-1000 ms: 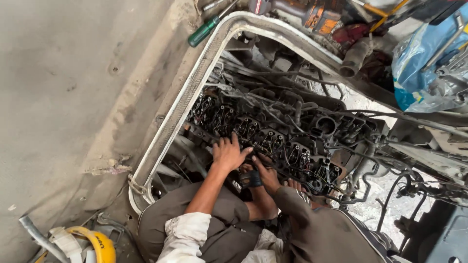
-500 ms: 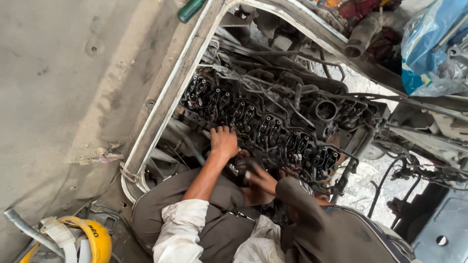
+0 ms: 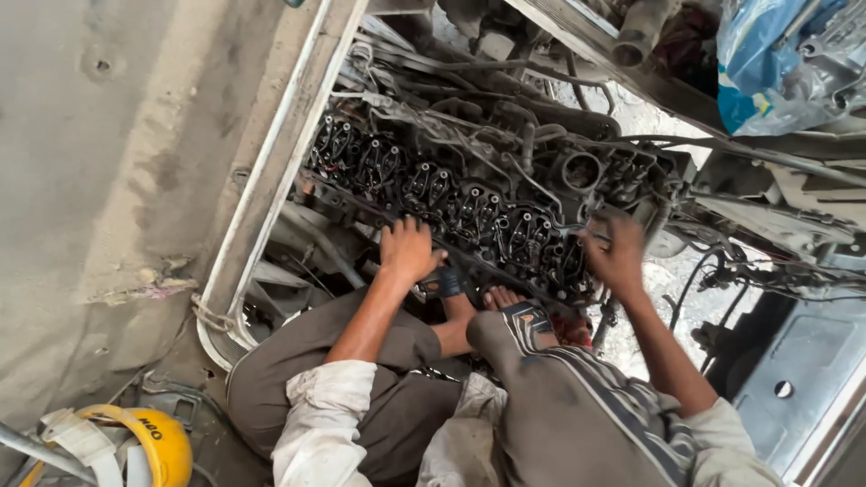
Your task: The person works on an exposed vehicle engine with another person, reaching into the engine block to handle components and wiring.
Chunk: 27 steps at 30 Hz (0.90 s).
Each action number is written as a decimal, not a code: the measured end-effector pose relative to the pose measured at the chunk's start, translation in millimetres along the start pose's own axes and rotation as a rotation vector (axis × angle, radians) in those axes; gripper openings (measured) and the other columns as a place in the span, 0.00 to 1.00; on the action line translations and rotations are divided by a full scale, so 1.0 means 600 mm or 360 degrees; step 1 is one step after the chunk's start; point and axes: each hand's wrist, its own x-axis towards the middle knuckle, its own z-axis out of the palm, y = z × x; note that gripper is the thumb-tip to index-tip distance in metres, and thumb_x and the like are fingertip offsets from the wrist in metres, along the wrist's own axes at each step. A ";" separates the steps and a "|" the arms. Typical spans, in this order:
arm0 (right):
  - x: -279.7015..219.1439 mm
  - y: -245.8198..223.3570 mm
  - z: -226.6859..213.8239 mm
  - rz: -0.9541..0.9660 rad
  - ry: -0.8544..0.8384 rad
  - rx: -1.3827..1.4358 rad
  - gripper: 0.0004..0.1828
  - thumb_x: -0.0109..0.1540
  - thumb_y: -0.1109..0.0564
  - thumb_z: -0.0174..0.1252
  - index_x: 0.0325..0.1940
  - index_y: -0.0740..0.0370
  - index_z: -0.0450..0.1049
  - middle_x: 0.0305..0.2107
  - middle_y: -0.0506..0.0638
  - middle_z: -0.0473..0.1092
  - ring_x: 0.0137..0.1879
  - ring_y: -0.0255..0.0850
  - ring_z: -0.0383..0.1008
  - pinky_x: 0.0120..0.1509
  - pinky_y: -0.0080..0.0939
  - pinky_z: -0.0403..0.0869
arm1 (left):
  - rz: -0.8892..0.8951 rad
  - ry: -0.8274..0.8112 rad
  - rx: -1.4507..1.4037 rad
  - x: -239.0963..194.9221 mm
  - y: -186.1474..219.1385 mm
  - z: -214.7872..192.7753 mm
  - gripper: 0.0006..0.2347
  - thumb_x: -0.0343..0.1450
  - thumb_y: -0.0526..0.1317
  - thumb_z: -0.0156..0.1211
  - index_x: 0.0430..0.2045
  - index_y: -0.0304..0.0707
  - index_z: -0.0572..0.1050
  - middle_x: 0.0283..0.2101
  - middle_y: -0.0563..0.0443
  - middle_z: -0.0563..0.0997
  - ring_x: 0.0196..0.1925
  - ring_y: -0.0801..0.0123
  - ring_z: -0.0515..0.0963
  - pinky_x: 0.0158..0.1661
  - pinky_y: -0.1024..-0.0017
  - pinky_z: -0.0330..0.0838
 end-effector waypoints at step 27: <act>-0.059 0.124 0.098 0.0427 0.0207 0.0383 0.12 0.70 0.57 0.55 0.55 0.64 0.77 0.44 0.62 0.76 0.49 0.56 0.78 0.54 0.53 0.74 | 0.0321 0.0091 0.0203 0.024 0.012 0.051 0.39 0.67 0.58 0.65 0.70 0.38 0.58 0.74 0.38 0.56 0.77 0.42 0.49 0.65 0.43 0.55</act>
